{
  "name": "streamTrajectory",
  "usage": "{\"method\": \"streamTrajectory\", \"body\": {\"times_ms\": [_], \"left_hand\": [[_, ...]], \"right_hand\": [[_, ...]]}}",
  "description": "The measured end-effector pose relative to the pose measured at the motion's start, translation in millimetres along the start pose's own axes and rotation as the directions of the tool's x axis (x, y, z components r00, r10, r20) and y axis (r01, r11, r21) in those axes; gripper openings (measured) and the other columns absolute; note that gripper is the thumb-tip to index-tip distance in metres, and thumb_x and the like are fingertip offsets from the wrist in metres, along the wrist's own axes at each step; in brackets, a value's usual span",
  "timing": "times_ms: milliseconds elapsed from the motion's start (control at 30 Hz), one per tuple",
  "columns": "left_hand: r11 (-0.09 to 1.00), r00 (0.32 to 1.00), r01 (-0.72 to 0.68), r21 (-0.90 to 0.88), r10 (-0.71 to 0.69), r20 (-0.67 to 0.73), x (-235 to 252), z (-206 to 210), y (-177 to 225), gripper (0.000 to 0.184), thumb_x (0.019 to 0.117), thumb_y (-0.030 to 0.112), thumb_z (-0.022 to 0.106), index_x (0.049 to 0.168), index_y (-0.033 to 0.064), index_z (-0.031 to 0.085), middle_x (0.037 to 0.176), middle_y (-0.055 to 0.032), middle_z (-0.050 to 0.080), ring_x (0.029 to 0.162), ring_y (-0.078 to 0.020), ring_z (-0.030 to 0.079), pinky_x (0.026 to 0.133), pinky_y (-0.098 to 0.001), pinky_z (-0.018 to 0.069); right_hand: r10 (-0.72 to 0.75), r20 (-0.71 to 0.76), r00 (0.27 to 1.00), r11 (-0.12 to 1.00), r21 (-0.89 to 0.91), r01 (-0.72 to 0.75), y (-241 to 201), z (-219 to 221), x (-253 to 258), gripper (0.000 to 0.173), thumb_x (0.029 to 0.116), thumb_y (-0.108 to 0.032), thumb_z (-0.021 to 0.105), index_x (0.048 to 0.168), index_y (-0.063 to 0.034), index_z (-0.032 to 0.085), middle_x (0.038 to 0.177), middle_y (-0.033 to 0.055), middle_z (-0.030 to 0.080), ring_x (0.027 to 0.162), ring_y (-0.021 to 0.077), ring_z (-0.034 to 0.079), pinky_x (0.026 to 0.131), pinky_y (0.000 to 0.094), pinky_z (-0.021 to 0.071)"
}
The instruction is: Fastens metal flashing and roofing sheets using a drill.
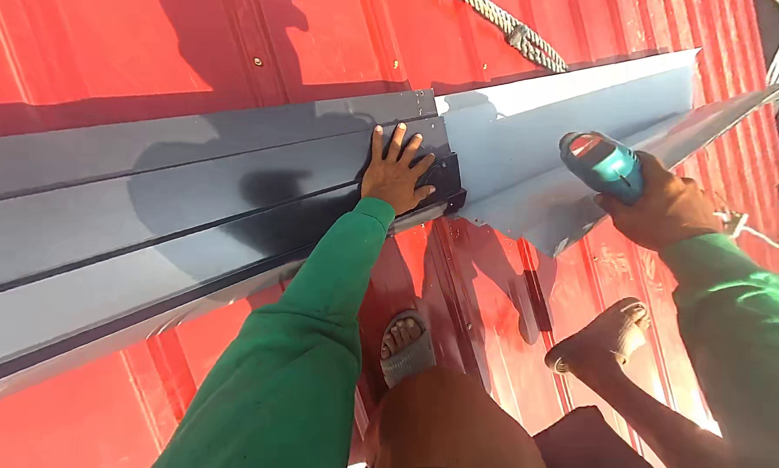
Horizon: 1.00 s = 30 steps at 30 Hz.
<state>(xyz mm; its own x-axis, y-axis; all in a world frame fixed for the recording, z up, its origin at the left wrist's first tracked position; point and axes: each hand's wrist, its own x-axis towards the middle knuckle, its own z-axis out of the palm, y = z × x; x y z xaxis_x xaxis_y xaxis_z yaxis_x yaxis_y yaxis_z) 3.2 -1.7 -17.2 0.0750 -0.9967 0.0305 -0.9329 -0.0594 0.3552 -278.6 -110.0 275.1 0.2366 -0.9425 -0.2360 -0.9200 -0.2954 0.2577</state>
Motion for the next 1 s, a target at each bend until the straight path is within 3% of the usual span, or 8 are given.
{"method": "streamTrajectory", "body": {"times_ms": [100,267,567,633,733,800,900,1000], "left_hand": [[1.0,1.0,-0.003,0.006,0.003,0.001,0,-4,1,0.067,0.0984,0.071,0.04,0.155,0.0341,0.045,0.171,-0.0084,0.025,0.159,-0.0411,0.006,0.119,-0.0761,-0.0034],[1.0,0.999,0.026,-0.011,-0.026,0.029,0,-8,0,0.068,0.0978,0.072,0.04,0.154,0.0347,0.047,0.17,-0.0074,0.027,0.159,-0.0392,0.007,0.12,-0.0745,-0.0027],[1.0,1.0,0.006,0.0,-0.006,-0.013,0,-8,-2,0.069,0.0974,0.072,0.039,0.154,0.0333,0.047,0.17,-0.0086,0.026,0.159,-0.0392,0.008,0.12,-0.0747,-0.0024],[1.0,1.0,0.011,0.008,-0.011,0.003,0,-8,1,0.069,0.0975,0.071,0.04,0.154,0.0331,0.047,0.17,-0.0082,0.026,0.159,-0.0389,0.007,0.12,-0.0745,-0.0032],[1.0,0.999,0.017,0.02,-0.017,0.029,-1,-7,7,0.068,0.099,0.07,0.037,0.155,0.0339,0.045,0.171,-0.0068,0.025,0.16,-0.0375,0.006,0.12,-0.074,-0.0038],[0.999,0.998,0.027,0.021,-0.028,0.053,-2,-6,6,0.067,0.0996,0.07,0.035,0.157,0.0353,0.043,0.172,-0.0053,0.022,0.16,-0.0374,0.003,0.12,-0.0737,-0.0048],[0.999,0.997,0.029,0.022,-0.03,0.077,-1,-7,4,0.068,0.0994,0.07,0.034,0.158,0.0354,0.041,0.172,-0.0057,0.019,0.16,-0.0385,0.001,0.119,-0.0747,-0.0052],[0.999,0.997,0.016,0.031,-0.018,0.072,0,-4,2,0.071,0.0991,0.072,0.03,0.159,0.0342,0.039,0.172,-0.0071,0.019,0.159,-0.0393,0.002,0.119,-0.0757,-0.0041]], "right_hand": [[0.037,0.05,0.998,0.999,-0.017,-0.036,31,42,-35,0.071,0.0918,-0.035,0.076,0.152,-0.0163,0.043,0.102,0.0358,0.068,0.094,0.0607,0.065,0.075,0.0793,0.0464],[0.043,0.056,0.998,0.995,-0.089,-0.038,50,112,-77,0.084,0.0934,-0.028,0.069,0.164,-0.0147,0.026,0.128,0.0324,0.064,0.11,0.0572,0.064,0.088,0.0753,0.046],[0.059,-0.059,0.997,0.998,-0.034,-0.061,49,170,-98,0.086,0.0886,-0.018,0.072,0.161,-0.0056,0.029,0.127,0.0297,0.066,0.108,0.0515,0.067,0.092,0.0671,0.0498],[0.118,-0.074,0.99,0.992,0.053,-0.114,45,176,-106,0.081,0.0905,-0.024,0.07,0.159,-0.0047,0.033,0.122,0.0293,0.068,0.104,0.0511,0.069,0.088,0.0682,0.0514],[0.197,-0.153,0.968,0.944,0.296,-0.145,32,177,-122,0.081,0.0905,-0.031,0.073,0.155,0.0013,0.038,0.121,0.0288,0.069,0.106,0.0473,0.069,0.093,0.0655,0.0519],[0.128,-0.209,0.969,0.916,0.399,-0.035,22,175,-142,0.081,0.0894,-0.03,0.074,0.153,0.0065,0.039,0.126,0.0281,0.067,0.109,0.0411,0.07,0.096,0.0592,0.0545],[-0.03,-0.286,0.958,0.868,0.468,0.166,9,178,-169,0.08,0.0841,-0.031,0.074,0.147,0.0097,0.045,0.117,0.0226,0.072,0.101,0.0259,0.074,0.087,0.0456,0.0611],[-0.069,-0.201,0.977,0.799,0.575,0.175,-11,184,-178,0.079,0.0814,-0.032,0.076,0.144,0.008,0.05,0.111,0.0158,0.075,0.096,0.0163,0.075,0.085,0.0381,0.0626]]}}
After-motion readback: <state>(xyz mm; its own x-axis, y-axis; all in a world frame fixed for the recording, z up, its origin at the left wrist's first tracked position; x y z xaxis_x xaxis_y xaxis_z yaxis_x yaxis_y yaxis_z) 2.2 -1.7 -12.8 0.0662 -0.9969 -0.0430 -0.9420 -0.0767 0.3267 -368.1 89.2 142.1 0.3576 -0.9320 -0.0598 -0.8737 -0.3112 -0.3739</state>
